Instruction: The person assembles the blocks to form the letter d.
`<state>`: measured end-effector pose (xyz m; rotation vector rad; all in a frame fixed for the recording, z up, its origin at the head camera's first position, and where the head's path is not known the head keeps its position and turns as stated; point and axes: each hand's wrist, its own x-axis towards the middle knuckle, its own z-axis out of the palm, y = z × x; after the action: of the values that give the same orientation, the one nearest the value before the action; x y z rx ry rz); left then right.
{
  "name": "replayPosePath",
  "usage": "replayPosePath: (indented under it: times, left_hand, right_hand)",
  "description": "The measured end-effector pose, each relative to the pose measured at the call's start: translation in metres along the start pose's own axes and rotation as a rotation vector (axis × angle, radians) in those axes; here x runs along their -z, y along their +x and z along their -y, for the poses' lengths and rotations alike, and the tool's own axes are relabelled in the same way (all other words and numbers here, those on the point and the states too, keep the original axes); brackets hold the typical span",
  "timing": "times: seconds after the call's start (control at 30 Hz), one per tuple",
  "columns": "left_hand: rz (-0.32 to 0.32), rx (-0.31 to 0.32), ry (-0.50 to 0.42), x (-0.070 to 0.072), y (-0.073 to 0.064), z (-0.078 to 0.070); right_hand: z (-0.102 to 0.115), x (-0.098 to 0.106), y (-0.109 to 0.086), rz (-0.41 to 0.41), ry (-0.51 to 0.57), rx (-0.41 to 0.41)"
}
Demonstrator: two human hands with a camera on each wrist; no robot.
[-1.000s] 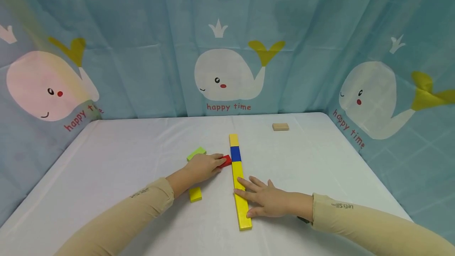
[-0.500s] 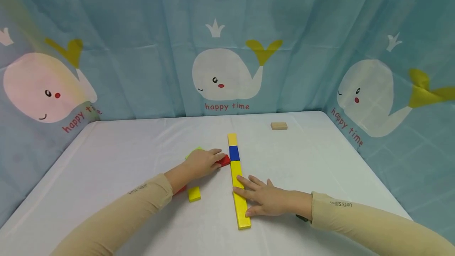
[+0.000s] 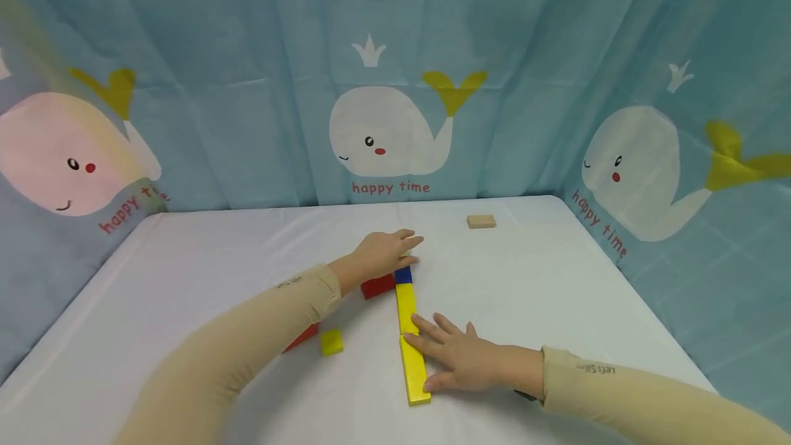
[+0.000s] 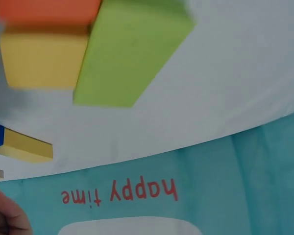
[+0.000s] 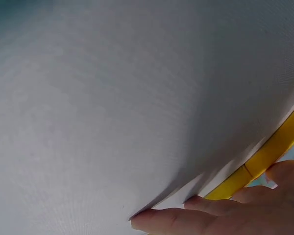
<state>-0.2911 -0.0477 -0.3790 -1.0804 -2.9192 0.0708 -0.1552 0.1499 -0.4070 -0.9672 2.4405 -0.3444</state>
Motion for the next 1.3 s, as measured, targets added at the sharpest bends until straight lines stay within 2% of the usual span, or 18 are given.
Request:
replayPosePath:
  times: [0.1,0.27,0.47,0.6,0.7,0.77,0.87,0.93,1.0,1.07,1.23,1.3]
  left_hand:
    - [0.006,-0.035,0.026,-0.001,0.024,0.001]
    - [0.068,-0.068,0.062,-0.005,0.058,-0.002]
    - [0.109,-0.105,0.097,-0.011,0.093,-0.020]
    - [0.152,-0.126,0.128,-0.020,0.115,-0.030]
    - [0.161,-0.137,0.110,-0.026,0.127,-0.035]
    - [0.131,-0.154,0.113,-0.027,0.134,-0.037]
    - [0.129,-0.146,0.107,-0.024,0.143,-0.038]
    - [0.147,-0.125,0.090,-0.022,0.143,-0.039]
    - [0.195,-0.097,0.065,-0.020,0.141,-0.040]
    - [0.204,-0.081,0.050,-0.019,0.139,-0.040]
    - [0.133,-0.096,0.087,-0.017,0.130,-0.040]
    - [0.127,-0.096,0.123,-0.018,0.126,-0.042]
  right_hand:
    - [-0.001,-0.001,0.001,-0.005,-0.006,0.004]
    - [0.002,-0.003,0.002,-0.005,-0.018,0.018]
    - [0.000,-0.006,0.001,-0.014,-0.008,0.041]
    - [-0.001,-0.007,0.001,-0.020,-0.024,0.066]
    - [0.001,-0.006,0.001,-0.022,-0.040,0.074]
    - [0.000,-0.005,0.001,-0.031,-0.049,0.075]
    - [-0.003,-0.004,-0.001,-0.046,-0.054,0.082]
    - [-0.002,-0.005,-0.002,-0.045,-0.054,0.088]
    - [-0.001,-0.006,-0.002,-0.044,-0.059,0.095]
    - [-0.001,-0.006,-0.002,-0.045,-0.072,0.103]
    - [-0.001,-0.004,0.001,-0.041,-0.082,0.106]
    - [-0.001,-0.003,0.001,-0.032,-0.079,0.095]
